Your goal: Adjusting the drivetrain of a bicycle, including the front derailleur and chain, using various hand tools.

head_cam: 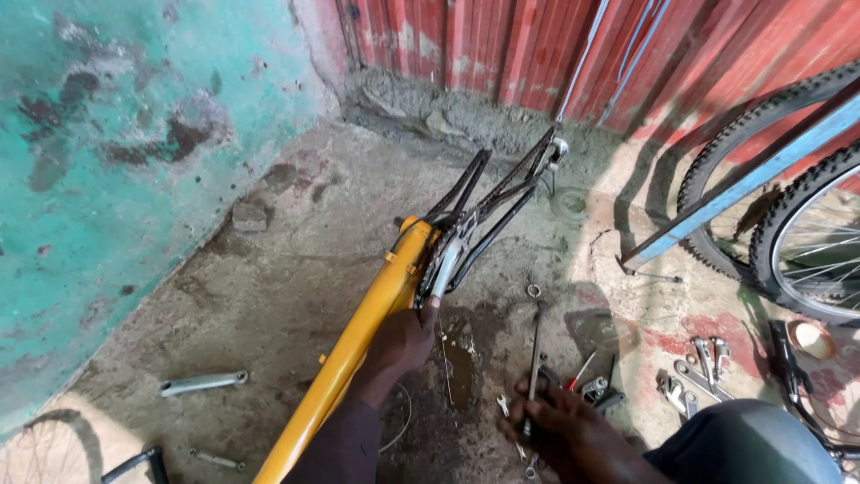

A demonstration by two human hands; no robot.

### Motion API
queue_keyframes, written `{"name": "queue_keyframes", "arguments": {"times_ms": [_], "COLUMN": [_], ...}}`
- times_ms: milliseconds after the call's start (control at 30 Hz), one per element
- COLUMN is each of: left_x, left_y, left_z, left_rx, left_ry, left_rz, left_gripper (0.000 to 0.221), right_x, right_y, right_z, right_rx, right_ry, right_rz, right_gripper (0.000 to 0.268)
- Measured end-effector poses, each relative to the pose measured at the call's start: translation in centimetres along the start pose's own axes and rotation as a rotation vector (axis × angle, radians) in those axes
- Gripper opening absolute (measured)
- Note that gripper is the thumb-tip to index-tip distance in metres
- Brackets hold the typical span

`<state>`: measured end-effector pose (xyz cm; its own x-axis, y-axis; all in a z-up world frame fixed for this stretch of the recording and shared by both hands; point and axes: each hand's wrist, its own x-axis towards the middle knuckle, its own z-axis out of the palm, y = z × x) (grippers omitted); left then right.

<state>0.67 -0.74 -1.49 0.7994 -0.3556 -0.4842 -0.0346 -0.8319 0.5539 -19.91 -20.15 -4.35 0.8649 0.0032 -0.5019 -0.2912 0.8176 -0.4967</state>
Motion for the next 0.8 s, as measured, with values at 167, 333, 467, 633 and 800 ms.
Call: {"name": "queue_keyframes", "arguments": {"times_ms": [167, 333, 467, 633, 800], "left_x": [0.6, 0.4, 1.6, 2.1, 1.6], "left_y": [-0.5, 0.8, 0.1, -2.2, -3.5], "left_z": [0.5, 1.1, 2.2, 4.5, 5.6], "left_rx": [-0.414, -0.491, -0.252, -0.296, -0.283], "left_ry": [-0.051, -0.008, 0.039, 0.128, 0.143], "left_rz": [0.139, 0.009, -0.066, -0.024, 0.096], "left_gripper": [0.068, 0.064, 0.059, 0.059, 0.055], "right_x": [6.3, 10.7, 10.6, 11.5, 11.9], "right_y": [-7.6, -5.5, -5.5, -3.7, -4.2], "right_z": [10.4, 8.8, 10.4, 7.5, 8.8], "right_rx": [-0.294, -0.791, -1.02, -0.935, -0.428], "right_ry": [0.424, 0.337, 0.299, 0.226, 0.24], "right_rz": [-0.364, -0.589, -0.243, -0.149, -0.101], "right_gripper": [0.024, 0.061, 0.037, 0.04, 0.033]}}
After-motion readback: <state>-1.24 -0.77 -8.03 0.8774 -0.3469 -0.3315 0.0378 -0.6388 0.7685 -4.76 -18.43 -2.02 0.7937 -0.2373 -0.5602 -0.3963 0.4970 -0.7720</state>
